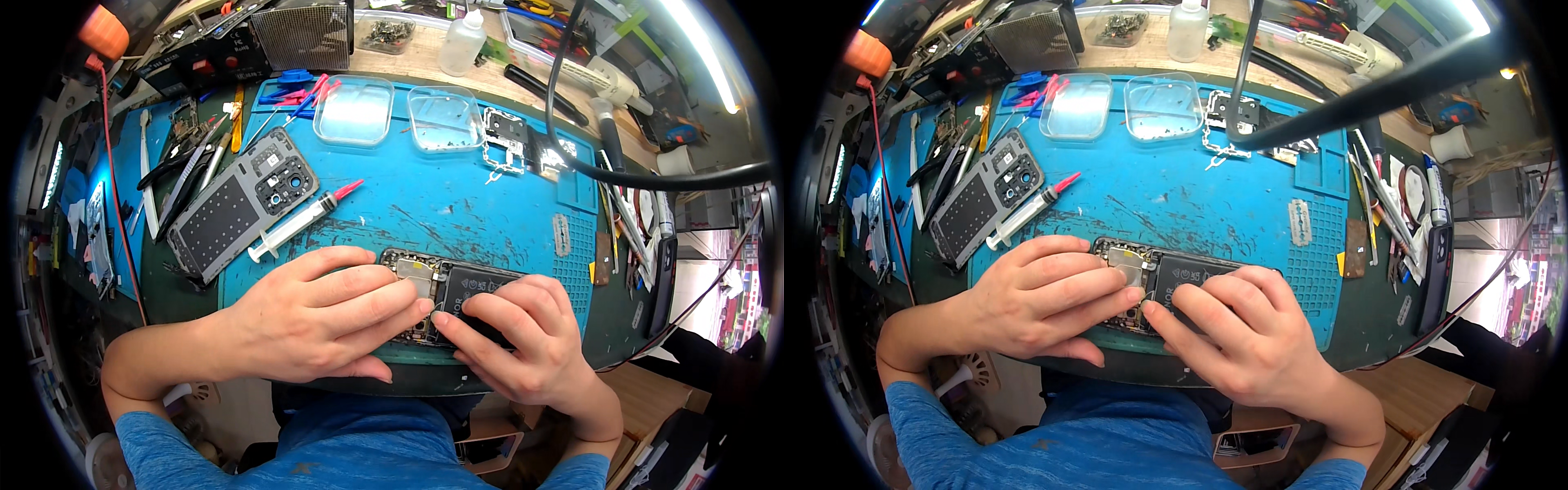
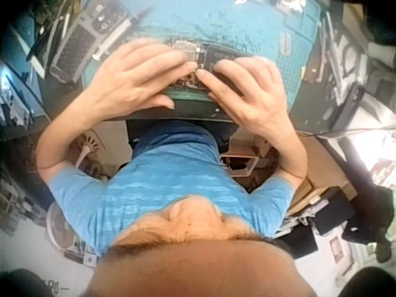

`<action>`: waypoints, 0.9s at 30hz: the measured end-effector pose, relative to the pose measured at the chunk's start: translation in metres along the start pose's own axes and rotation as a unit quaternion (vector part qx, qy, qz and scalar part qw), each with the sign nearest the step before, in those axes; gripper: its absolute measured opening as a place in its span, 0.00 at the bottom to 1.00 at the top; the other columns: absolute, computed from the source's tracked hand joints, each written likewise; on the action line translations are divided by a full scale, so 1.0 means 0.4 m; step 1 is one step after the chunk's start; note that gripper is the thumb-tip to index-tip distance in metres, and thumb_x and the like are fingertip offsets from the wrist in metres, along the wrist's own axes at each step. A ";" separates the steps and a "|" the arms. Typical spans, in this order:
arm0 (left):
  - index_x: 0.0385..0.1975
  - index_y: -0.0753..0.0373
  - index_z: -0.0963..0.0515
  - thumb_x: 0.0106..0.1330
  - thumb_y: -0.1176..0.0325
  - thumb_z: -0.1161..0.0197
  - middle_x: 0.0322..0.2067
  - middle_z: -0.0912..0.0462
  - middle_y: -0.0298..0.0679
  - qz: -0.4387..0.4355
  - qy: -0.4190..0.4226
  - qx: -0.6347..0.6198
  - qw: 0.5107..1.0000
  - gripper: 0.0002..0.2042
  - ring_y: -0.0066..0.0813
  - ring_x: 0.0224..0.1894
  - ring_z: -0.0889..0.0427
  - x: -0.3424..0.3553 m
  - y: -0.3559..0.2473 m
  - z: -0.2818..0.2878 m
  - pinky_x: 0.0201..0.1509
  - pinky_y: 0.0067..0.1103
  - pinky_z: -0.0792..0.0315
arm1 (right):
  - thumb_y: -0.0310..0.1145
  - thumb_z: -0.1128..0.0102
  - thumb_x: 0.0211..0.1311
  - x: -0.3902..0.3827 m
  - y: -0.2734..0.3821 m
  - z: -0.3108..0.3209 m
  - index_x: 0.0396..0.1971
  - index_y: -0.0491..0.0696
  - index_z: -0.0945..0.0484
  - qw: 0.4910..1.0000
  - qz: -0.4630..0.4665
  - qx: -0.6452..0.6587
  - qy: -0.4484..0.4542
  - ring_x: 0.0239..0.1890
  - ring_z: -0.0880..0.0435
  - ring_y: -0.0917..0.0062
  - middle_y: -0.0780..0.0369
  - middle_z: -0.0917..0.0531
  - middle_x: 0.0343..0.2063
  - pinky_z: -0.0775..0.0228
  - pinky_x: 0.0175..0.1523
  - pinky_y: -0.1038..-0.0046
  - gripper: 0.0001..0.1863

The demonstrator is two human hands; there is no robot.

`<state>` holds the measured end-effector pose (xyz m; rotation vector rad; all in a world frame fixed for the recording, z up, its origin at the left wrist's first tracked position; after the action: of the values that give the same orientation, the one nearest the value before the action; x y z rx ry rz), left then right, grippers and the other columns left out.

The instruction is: The person works on a disassembled smartphone at a cluttered electronics repair bench. They use a multimeter to test the battery, then install the battery into the phone chassis and connect the ribbon cable to the motherboard.

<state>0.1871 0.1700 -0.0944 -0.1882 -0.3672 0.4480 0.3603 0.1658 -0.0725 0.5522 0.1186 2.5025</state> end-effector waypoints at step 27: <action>0.58 0.60 0.12 0.72 0.50 0.31 0.56 0.14 0.37 -0.004 -0.044 -0.019 0.999 0.23 0.32 0.58 0.14 0.000 0.004 0.015 0.66 0.34 0.19 | 0.31 0.28 0.55 0.000 0.013 -0.011 0.49 0.53 0.07 0.998 0.037 -0.048 -0.033 0.43 0.18 0.78 0.69 0.17 0.45 0.20 0.50 0.68 0.19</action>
<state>0.1843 0.1720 -0.0894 -0.2038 -0.4636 0.4435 0.3558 0.1615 -0.0755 0.6087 -0.0475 2.5424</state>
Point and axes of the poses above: each hand's wrist, its own x-axis towards the middle knuckle, its own z-axis out of the back of the hand, y = z × x, the point moved 8 cm from there along x, towards the middle knuckle
